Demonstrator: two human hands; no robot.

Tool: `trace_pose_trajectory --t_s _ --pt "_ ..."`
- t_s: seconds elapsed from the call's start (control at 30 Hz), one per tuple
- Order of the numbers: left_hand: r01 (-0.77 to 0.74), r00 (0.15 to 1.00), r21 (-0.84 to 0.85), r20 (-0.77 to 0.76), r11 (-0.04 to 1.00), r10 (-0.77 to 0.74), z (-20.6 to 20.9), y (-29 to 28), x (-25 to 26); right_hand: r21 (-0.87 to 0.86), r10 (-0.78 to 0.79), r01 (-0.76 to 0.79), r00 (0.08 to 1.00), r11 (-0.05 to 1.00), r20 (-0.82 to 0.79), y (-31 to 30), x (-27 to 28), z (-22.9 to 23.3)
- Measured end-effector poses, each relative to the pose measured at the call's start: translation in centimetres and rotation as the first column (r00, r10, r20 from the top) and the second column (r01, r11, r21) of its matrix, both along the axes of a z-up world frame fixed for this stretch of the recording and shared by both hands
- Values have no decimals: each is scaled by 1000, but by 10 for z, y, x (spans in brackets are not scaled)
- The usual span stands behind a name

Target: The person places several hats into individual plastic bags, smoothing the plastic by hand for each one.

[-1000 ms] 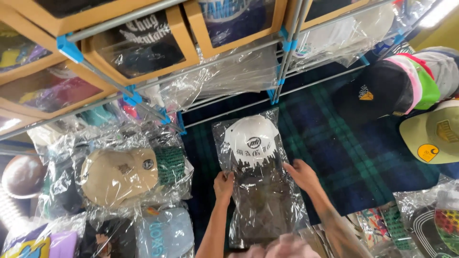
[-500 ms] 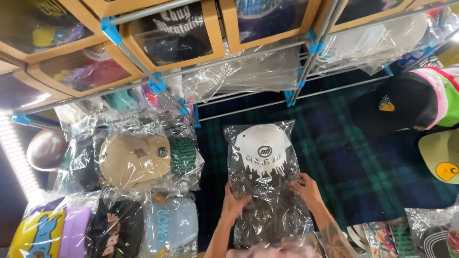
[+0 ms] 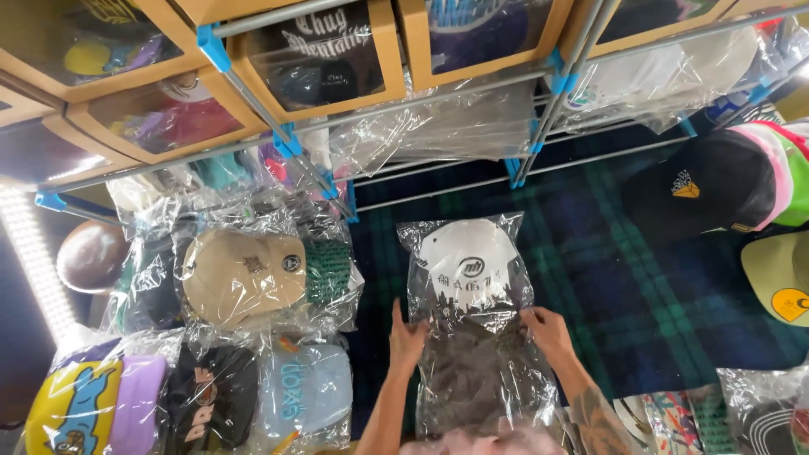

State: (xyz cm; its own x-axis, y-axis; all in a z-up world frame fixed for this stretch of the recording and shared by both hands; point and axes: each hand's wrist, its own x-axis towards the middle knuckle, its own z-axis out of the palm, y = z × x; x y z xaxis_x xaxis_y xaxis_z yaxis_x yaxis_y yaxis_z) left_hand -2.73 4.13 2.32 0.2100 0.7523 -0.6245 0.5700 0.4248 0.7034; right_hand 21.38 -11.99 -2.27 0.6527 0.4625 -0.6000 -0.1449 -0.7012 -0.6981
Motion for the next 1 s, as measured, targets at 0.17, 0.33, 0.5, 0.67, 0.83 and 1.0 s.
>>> trace_pose_trajectory --t_s 0.17,0.33,0.5,0.67,0.83,1.0 --pt "117 900 204 393 972 -191 25 15 -11 479 14 -45 998 876 68 -32 26 14" --pt "231 896 233 328 945 -300 86 30 -24 546 204 -178 979 819 13 -32 53 76" --pt "388 828 790 -73 474 -556 41 90 -5 231 348 -576 716 784 605 19 80 99" --pt "278 891 959 -280 -57 -357 54 125 18 338 -136 -544 378 768 916 49 80 108" --pt "248 910 934 -315 -257 -269 -20 55 -22 363 -249 -591 268 720 931 -1 26 49" --pt "670 681 733 -543 118 -491 -106 -23 -77 -74 320 -575 339 815 885 -71 -27 -73"
